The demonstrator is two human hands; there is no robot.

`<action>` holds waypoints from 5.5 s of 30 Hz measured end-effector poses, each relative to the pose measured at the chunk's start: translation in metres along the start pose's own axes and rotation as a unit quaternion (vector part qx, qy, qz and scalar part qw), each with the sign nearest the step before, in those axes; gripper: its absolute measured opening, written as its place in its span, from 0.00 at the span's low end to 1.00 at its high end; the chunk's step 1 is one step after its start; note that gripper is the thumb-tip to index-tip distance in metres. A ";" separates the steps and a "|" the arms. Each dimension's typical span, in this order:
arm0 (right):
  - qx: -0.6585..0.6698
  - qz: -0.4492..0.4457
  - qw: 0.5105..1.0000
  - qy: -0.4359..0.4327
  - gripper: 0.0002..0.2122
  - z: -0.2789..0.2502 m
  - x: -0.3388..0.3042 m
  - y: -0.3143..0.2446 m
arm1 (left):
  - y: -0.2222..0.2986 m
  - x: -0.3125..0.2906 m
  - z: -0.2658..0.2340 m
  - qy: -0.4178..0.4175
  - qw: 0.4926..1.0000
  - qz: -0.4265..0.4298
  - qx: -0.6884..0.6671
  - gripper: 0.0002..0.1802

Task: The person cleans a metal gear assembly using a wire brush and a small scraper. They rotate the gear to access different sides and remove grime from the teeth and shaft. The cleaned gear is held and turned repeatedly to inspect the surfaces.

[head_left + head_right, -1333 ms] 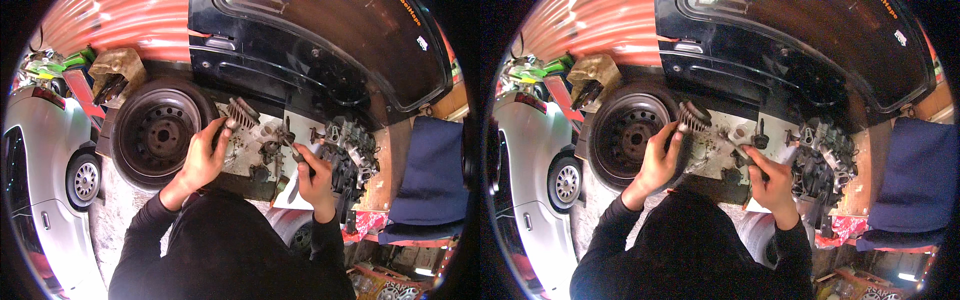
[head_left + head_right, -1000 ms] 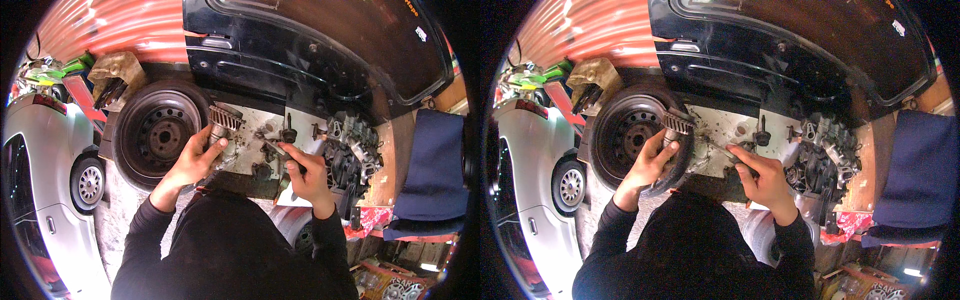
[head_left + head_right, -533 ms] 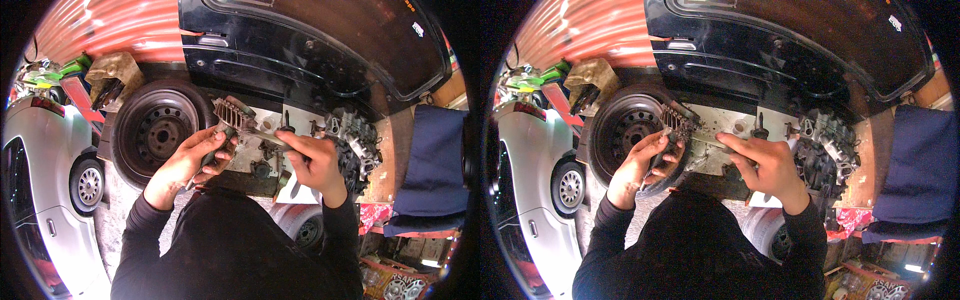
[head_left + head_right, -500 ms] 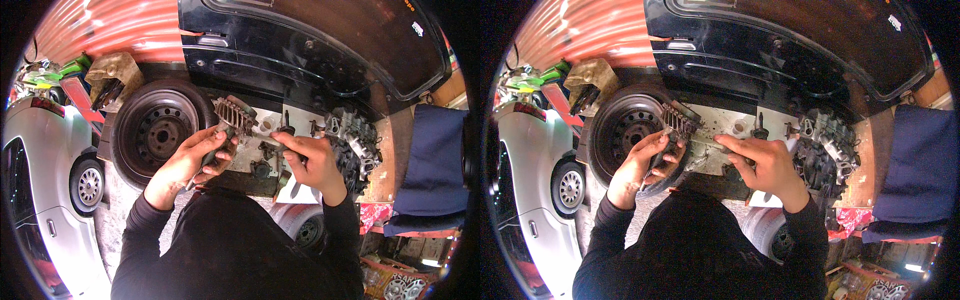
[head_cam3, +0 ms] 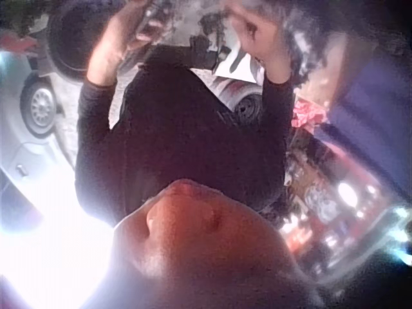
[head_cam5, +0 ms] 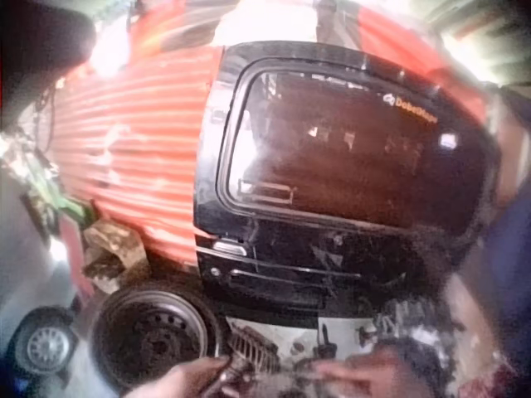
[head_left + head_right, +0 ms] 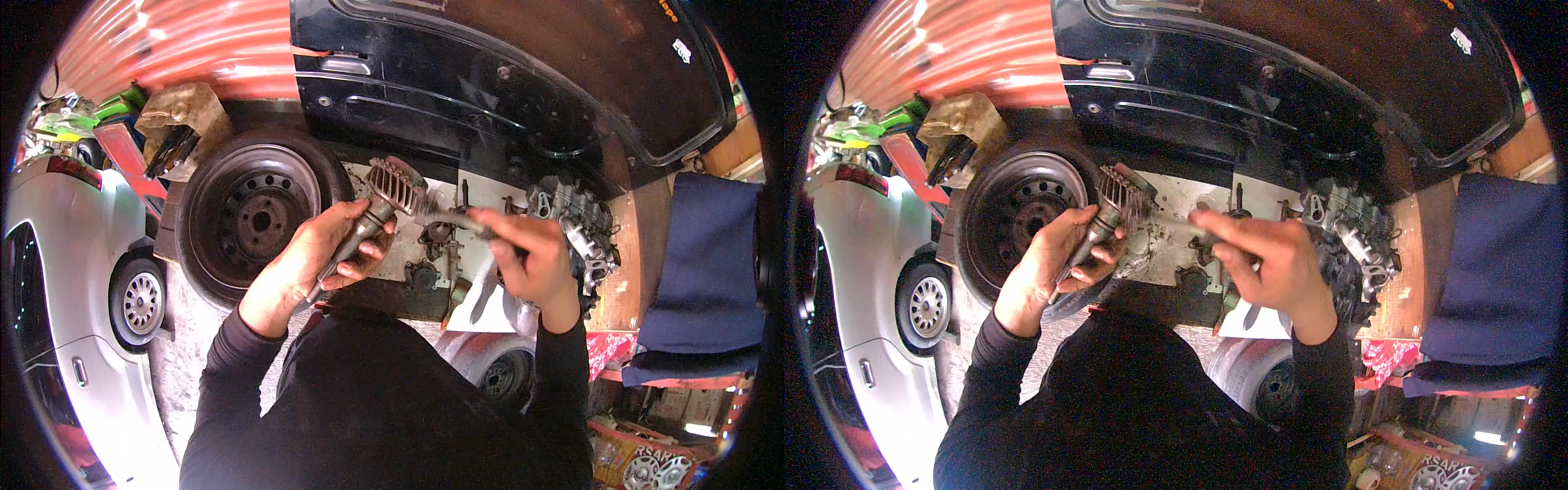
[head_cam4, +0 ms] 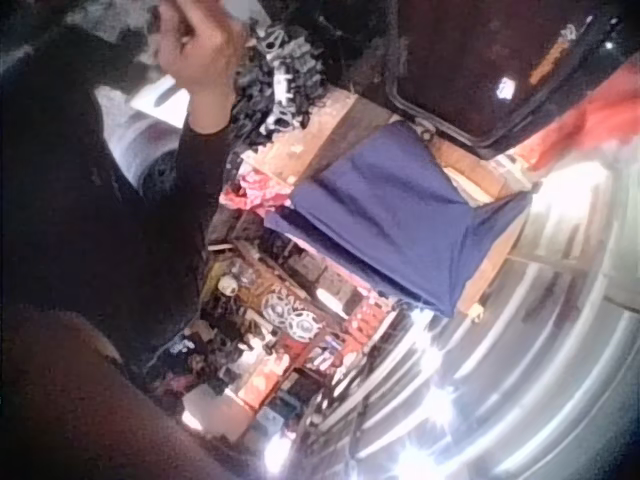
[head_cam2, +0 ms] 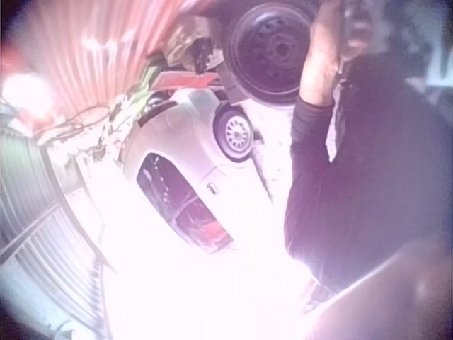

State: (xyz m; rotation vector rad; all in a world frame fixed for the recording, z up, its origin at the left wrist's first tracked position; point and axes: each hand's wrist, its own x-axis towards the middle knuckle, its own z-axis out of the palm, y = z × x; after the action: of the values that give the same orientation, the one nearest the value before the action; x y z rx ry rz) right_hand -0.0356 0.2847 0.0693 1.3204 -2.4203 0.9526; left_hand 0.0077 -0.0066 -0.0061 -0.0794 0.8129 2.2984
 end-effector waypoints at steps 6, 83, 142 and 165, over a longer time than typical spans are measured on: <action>-0.040 0.044 0.990 -0.125 0.16 -0.009 0.005 -0.011 | 0.009 -0.005 0.012 0.007 0.999 -0.002 0.051 0.24; 0.002 -0.030 0.999 -0.035 0.15 0.008 0.003 0.000 | -0.006 -0.024 0.043 0.172 0.837 0.204 0.478 0.28; 0.137 0.098 0.985 0.047 0.17 0.058 -0.027 -0.023 | -0.015 -0.003 -0.002 0.142 0.494 0.420 0.748 0.28; 0.132 0.088 0.985 0.068 0.16 0.061 -0.056 -0.005 | -0.050 -0.006 -0.049 0.172 0.499 0.486 0.696 0.32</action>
State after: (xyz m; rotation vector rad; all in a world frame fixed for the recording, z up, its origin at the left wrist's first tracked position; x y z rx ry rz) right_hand 0.0070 0.2813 -0.0021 1.0861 -2.3990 1.4034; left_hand 0.0359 -0.0101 -0.0700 0.8739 3.3017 1.5038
